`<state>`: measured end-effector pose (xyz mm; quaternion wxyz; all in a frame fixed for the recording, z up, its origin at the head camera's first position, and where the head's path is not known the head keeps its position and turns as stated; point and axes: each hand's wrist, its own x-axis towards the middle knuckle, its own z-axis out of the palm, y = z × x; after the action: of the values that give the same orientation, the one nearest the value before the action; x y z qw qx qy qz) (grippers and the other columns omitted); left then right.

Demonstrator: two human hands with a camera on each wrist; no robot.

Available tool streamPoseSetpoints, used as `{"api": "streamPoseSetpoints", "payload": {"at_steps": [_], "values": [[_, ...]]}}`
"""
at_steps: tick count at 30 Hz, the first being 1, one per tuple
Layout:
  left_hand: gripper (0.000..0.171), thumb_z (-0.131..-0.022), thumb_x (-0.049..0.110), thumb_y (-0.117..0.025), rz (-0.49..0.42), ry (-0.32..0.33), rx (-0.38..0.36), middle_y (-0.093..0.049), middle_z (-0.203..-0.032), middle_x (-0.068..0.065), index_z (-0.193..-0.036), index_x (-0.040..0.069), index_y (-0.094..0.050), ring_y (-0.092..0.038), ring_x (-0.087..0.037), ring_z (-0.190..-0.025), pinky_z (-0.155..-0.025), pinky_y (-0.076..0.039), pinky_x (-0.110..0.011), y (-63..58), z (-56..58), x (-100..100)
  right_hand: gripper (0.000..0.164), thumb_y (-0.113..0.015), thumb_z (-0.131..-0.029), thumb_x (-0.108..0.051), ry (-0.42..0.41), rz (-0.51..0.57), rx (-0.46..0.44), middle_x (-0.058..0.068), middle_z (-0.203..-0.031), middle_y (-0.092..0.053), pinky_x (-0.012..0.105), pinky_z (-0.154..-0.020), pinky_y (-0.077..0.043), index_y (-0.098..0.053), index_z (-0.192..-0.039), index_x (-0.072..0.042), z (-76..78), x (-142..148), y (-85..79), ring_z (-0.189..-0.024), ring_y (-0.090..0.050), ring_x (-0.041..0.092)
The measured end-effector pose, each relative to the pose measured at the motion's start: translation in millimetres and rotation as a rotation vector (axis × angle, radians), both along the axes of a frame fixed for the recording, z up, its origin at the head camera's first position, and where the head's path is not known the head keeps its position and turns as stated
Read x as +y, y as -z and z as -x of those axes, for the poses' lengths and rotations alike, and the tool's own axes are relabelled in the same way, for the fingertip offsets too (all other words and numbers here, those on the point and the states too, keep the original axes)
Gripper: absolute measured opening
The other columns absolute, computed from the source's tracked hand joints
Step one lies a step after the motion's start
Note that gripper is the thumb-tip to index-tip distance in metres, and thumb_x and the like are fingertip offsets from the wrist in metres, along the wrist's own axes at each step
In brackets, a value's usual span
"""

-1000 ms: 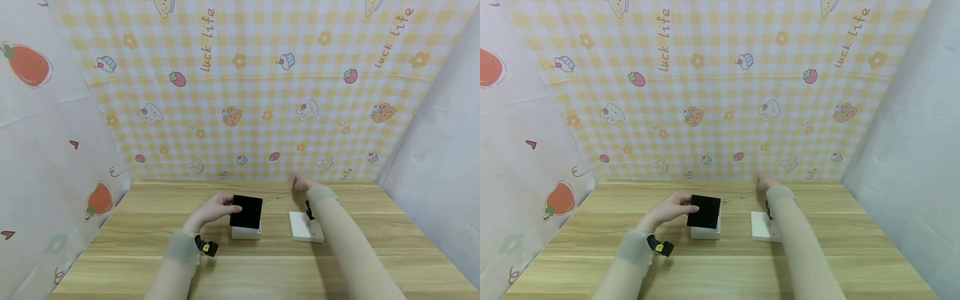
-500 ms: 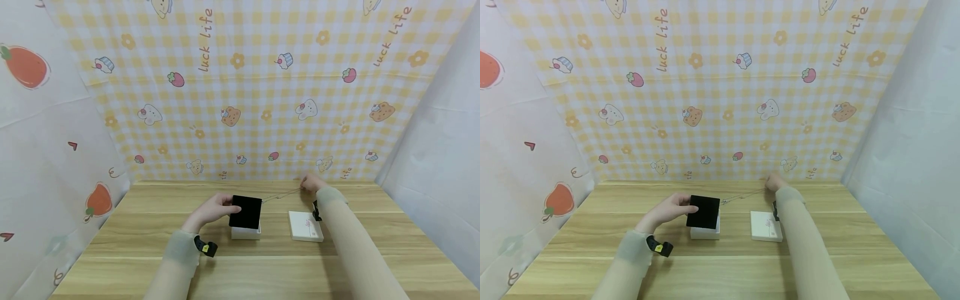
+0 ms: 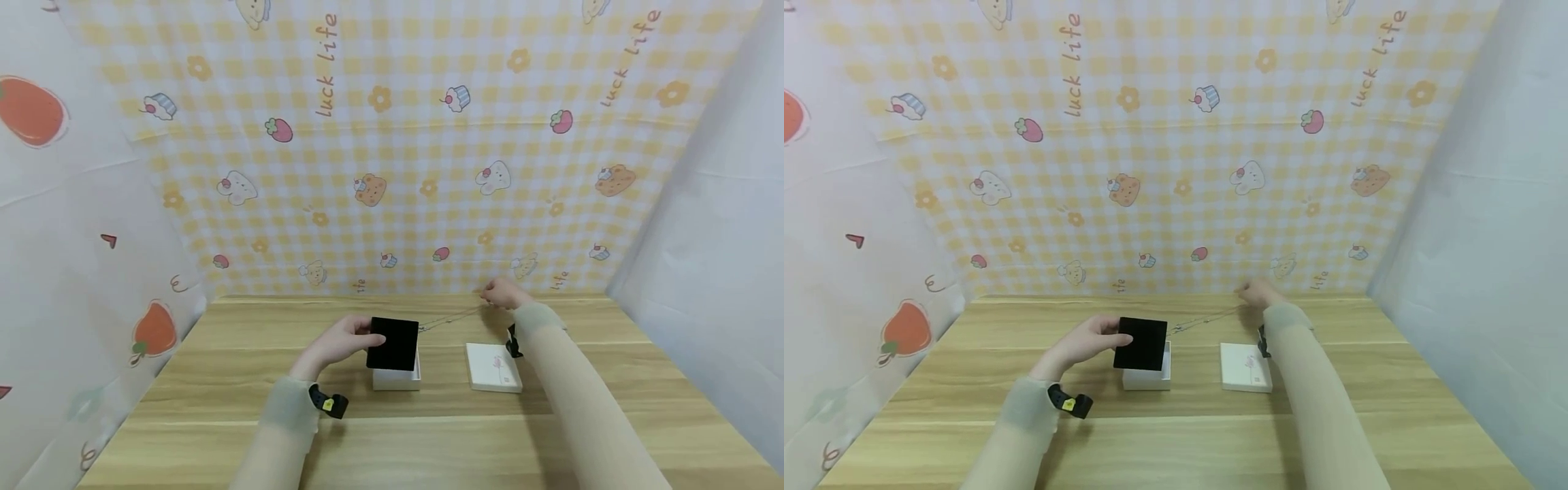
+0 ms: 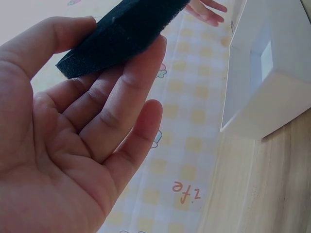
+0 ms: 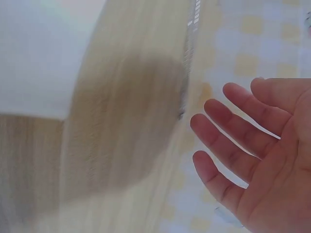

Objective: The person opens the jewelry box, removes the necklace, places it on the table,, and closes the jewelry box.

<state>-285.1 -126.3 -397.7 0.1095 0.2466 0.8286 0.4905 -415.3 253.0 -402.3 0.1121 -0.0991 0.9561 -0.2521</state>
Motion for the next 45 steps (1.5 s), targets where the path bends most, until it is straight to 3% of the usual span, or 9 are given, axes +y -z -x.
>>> {"api": "streamPoseSetpoints", "payload": {"at_steps": [7, 12, 19, 25, 29, 32, 36, 39, 45], "values": [[0.020, -0.093, 0.021, -0.063, -0.008, 0.002, 0.015, -0.062, -0.078, -0.005, -0.083, 0.005, -0.059, -0.054, -0.020, -0.073, -0.074, -0.048, -0.042, 2.0, -1.3, -2, 0.038, -0.050, -0.100, -0.023, -0.075, 0.110, 0.058, 0.021, -0.114, -0.063, 0.039, -0.074, -0.052, -0.060, -0.122, 0.006, -16.2, -20, -17.5, -0.099, -0.063, 0.034], [0.023, -0.094, 0.018, -0.061, -0.016, -0.004, 0.041, -0.053, -0.071, -0.005, -0.078, 0.005, -0.053, -0.043, -0.017, -0.065, -0.064, -0.039, -0.034, 2.2, -0.3, -1, 0.039, -0.050, -0.101, -0.024, -0.088, 0.194, 0.062, 0.021, -0.122, -0.061, 0.044, -0.084, -0.052, -0.059, -0.128, 0.004, -32.0, -30, -25.6, -0.103, -0.063, 0.034], [0.019, -0.094, 0.021, -0.062, -0.023, -0.004, 0.052, -0.061, -0.079, -0.002, -0.086, 0.004, -0.061, -0.053, -0.018, -0.075, -0.077, -0.047, -0.045, 2.5, 0.6, -4, 0.036, -0.050, -0.101, -0.022, -0.162, 0.357, 0.101, 0.023, -0.122, -0.061, 0.043, -0.081, -0.052, -0.061, -0.124, 0.004, -52.5, -45, -21.5, -0.103, -0.062, 0.038], [0.023, -0.094, 0.027, -0.063, -0.011, -0.008, 0.058, -0.060, -0.078, -0.002, -0.084, 0.007, -0.060, -0.052, -0.023, -0.075, -0.070, -0.045, -0.035, 4.4, 2.6, -3, 0.033, -0.050, -0.101, -0.020, -0.188, 0.473, 0.114, 0.018, -0.113, -0.065, 0.050, -0.082, -0.050, -0.062, -0.121, 0.004, -74.0, -55, -20.2, -0.101, -0.060, 0.040], [0.022, -0.094, 0.025, -0.063, -0.020, -0.021, 0.055, -0.059, -0.078, -0.002, -0.083, 0.006, -0.059, -0.052, -0.025, -0.075, -0.069, -0.044, -0.037, 6.3, 3.8, -3, 0.034, -0.050, -0.102, -0.022, -0.232, 0.495, 0.124, 0.013, -0.109, -0.067, 0.042, -0.077, -0.051, -0.062, -0.122, 0.002, -86.1, -63, -20.8, -0.099, -0.060, 0.041], [0.023, -0.094, 0.024, -0.063, -0.021, -0.030, 0.047, -0.058, -0.076, -0.002, -0.082, 0.005, -0.058, -0.050, -0.021, -0.072, -0.068, -0.042, -0.036, 6.3, 4.1, -3, 0.034, -0.051, -0.102, -0.023, -0.250, 0.513, 0.111, 0.012, -0.108, -0.068, 0.040, -0.077, -0.050, -0.062, -0.124, 0.001, -93.7, -71, -21.4, -0.098, -0.061, 0.040], [0.025, -0.094, 0.027, -0.063, -0.020, -0.036, 0.045, -0.059, -0.076, -0.001, -0.082, 0.005, -0.058, -0.049, -0.016, -0.071, -0.068, -0.041, -0.035, 4.0, 3.2, -4, 0.034, -0.052, -0.101, -0.024, -0.232, 0.543, 0.075, 0.014, -0.110, -0.067, 0.047, -0.082, -0.050, -0.061, -0.124, -0.001, -104.5, -83, -23.9, -0.097, -0.063, 0.033], [0.025, -0.094, 0.028, -0.062, -0.036, -0.043, 0.042, -0.065, -0.081, -0.001, -0.083, 0.005, -0.059, -0.056, -0.017, -0.078, -0.076, -0.046, -0.043, 1.5, 1.8, -4, 0.036, -0.053, -0.101, -0.025, -0.222, 0.580, 0.035, 0.019, -0.114, -0.065, 0.051, -0.085, -0.049, -0.060, -0.124, 0.000, -111.6, -91, -25.5, -0.096, -0.063, 0.032], [0.023, -0.095, 0.029, -0.062, -0.077, -0.055, 0.008, -0.071, -0.092, -0.002, -0.092, 0.006, -0.065, -0.064, -0.020, -0.089, -0.090, -0.043, -0.056, -3.6, 0.2, -2, 0.040, -0.054, -0.100, -0.022, -0.230, 0.758, -0.103, 0.018, -0.111, -0.065, 0.043, -0.082, -0.054, -0.056, -0.126, 0.008, -116.1, -101, -18.7, -0.100, -0.063, 0.039]]}}
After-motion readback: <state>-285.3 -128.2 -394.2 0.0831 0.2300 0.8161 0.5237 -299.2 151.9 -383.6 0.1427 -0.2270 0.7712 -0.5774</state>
